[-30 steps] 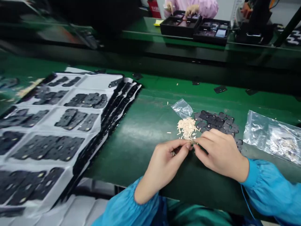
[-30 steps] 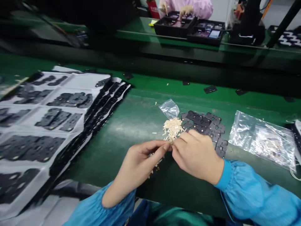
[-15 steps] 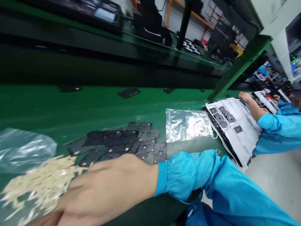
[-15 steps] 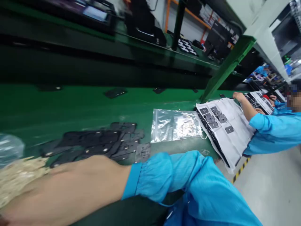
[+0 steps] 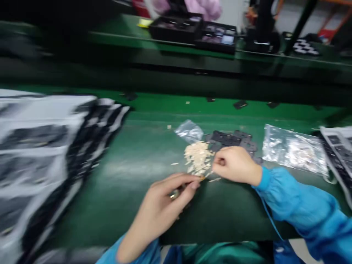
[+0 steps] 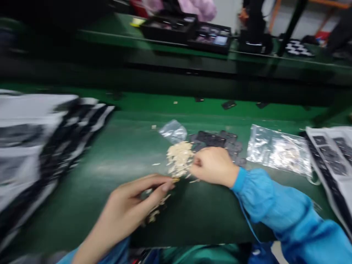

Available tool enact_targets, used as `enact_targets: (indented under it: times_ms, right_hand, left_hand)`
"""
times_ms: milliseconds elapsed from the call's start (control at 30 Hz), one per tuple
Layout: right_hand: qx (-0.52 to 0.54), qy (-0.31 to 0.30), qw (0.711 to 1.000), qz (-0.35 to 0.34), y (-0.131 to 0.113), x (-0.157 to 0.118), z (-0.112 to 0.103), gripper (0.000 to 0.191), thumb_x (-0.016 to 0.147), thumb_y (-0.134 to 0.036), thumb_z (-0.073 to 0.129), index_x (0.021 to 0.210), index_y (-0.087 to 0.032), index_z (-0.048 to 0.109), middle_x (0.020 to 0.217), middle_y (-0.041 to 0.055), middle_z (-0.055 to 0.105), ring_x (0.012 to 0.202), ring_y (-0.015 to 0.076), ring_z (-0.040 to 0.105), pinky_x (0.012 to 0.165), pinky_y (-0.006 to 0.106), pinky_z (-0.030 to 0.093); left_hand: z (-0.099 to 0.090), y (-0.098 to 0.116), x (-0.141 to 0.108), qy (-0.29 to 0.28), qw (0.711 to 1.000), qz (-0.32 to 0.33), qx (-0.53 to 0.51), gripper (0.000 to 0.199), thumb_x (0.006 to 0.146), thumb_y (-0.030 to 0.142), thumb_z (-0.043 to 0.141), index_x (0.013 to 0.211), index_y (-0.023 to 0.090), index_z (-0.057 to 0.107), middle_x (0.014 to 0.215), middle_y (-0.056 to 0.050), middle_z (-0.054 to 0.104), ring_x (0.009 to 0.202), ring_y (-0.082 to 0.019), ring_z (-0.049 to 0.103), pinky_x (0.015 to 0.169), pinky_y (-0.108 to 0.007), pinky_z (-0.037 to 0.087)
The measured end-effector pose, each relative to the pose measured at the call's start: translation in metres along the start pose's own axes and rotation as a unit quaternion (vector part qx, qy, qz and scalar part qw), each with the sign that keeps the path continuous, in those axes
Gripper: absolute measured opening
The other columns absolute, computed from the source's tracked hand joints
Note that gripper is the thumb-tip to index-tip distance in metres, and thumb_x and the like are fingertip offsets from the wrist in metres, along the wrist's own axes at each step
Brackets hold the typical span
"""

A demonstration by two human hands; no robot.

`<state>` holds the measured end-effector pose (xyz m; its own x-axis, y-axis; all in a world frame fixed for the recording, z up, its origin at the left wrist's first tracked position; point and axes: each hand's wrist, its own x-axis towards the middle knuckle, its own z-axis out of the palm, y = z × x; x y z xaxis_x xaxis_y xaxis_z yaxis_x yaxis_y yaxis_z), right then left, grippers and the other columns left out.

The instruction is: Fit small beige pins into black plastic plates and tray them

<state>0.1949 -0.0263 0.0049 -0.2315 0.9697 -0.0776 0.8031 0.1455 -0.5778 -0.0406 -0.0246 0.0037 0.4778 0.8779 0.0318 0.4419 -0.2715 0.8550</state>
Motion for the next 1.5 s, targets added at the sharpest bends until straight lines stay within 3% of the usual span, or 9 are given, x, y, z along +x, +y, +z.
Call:
enact_targets:
  times_ms: [133,267,333,600,833,1000,1167,1333,1500]
  right_hand:
    - [0.099,0.008,0.995,-0.017,0.009,0.0,0.006,0.016,0.091,-0.019,0.063,0.085,-0.017,0.078,0.082,0.0045,0.074,0.071,0.0159,0.062,0.064,0.027,0.041]
    - [0.328,-0.08,0.941,0.024,-0.002,-0.007,0.003,0.017,0.089,-0.028,0.066,0.088,-0.021,0.081,0.073,-0.0005,0.072,0.059,0.0122,0.052,0.055,0.025,0.039]
    - [0.364,-0.078,0.928,0.027,-0.009,-0.01,0.002,0.016,0.087,-0.027,0.067,0.087,-0.02,0.081,0.073,-0.0006,0.071,0.059,0.0114,0.05,0.053,0.024,0.037]
    - [0.355,-0.022,0.935,0.017,-0.017,-0.014,0.001,0.011,0.081,-0.016,0.069,0.078,-0.019,0.079,0.063,-0.0045,0.062,0.054,0.0087,0.042,0.05,0.023,0.032]
    - [0.238,0.044,0.969,-0.05,-0.018,-0.017,0.001,0.014,0.083,-0.012,0.067,0.076,-0.021,0.076,0.068,-0.0031,0.066,0.062,0.0113,0.055,0.06,0.026,0.042]
    - [0.135,0.084,0.977,-0.139,-0.012,-0.018,-0.002,0.013,0.092,-0.021,0.066,0.1,-0.021,0.076,0.091,0.0037,0.076,0.083,0.0192,0.067,0.074,0.034,0.051]
    - [0.077,0.056,0.97,-0.222,-0.008,-0.019,-0.003,0.023,0.101,-0.019,0.056,0.11,-0.022,0.076,0.096,0.005,0.077,0.084,0.0199,0.067,0.076,0.036,0.052]
    - [0.124,0.042,0.969,-0.209,-0.008,-0.017,-0.005,0.024,0.099,-0.017,0.057,0.111,-0.021,0.077,0.096,0.0048,0.078,0.086,0.0199,0.068,0.079,0.037,0.052]
    - [0.295,-0.034,0.952,-0.078,-0.008,-0.012,-0.011,0.021,0.092,-0.018,0.065,0.108,-0.022,0.079,0.095,0.003,0.077,0.075,0.0147,0.065,0.059,0.025,0.049]
  left_hand:
    - [0.005,0.007,0.008,0.027,0.995,-0.072,-0.057,0.015,0.084,0.027,0.068,0.077,0.019,0.079,0.072,-0.003,0.077,0.065,-0.016,0.069,0.06,-0.021,0.052]
    - [0.009,0.007,0.008,0.013,0.983,-0.122,-0.133,0.016,0.081,0.03,0.071,0.076,0.016,0.077,0.068,-0.004,0.073,0.059,-0.014,0.062,0.055,-0.021,0.047]
    - [0.01,0.008,0.007,-0.002,0.978,-0.135,-0.161,0.016,0.08,0.031,0.072,0.077,0.015,0.076,0.068,-0.003,0.071,0.057,-0.013,0.059,0.053,-0.02,0.045]
    - [0.012,0.015,0.011,-0.029,0.965,-0.146,-0.217,0.013,0.079,0.028,0.071,0.076,0.015,0.07,0.066,0.001,0.062,0.056,-0.009,0.05,0.052,-0.018,0.039]
    - [0.016,0.018,0.012,-0.031,0.97,-0.144,-0.193,0.016,0.081,0.029,0.071,0.075,0.015,0.07,0.065,0.0,0.063,0.056,-0.01,0.048,0.052,-0.02,0.038]
    - [0.015,0.016,0.014,-0.044,0.958,-0.161,-0.234,0.016,0.08,0.03,0.071,0.072,0.015,0.069,0.064,0.001,0.061,0.054,-0.01,0.047,0.05,-0.02,0.038]
    - [0.015,0.013,0.013,-0.043,0.955,-0.166,-0.242,0.011,0.077,0.026,0.07,0.077,0.015,0.073,0.069,-0.002,0.068,0.058,-0.012,0.054,0.052,-0.021,0.042]
    - [0.013,0.013,0.013,-0.042,0.953,-0.172,-0.245,0.011,0.077,0.026,0.071,0.078,0.016,0.074,0.068,-0.002,0.068,0.055,-0.011,0.054,0.05,-0.021,0.042]
    - [0.01,0.013,0.012,-0.081,0.941,-0.155,-0.291,0.008,0.076,0.02,0.067,0.078,0.015,0.073,0.066,-0.001,0.065,0.054,-0.01,0.054,0.051,-0.02,0.042]
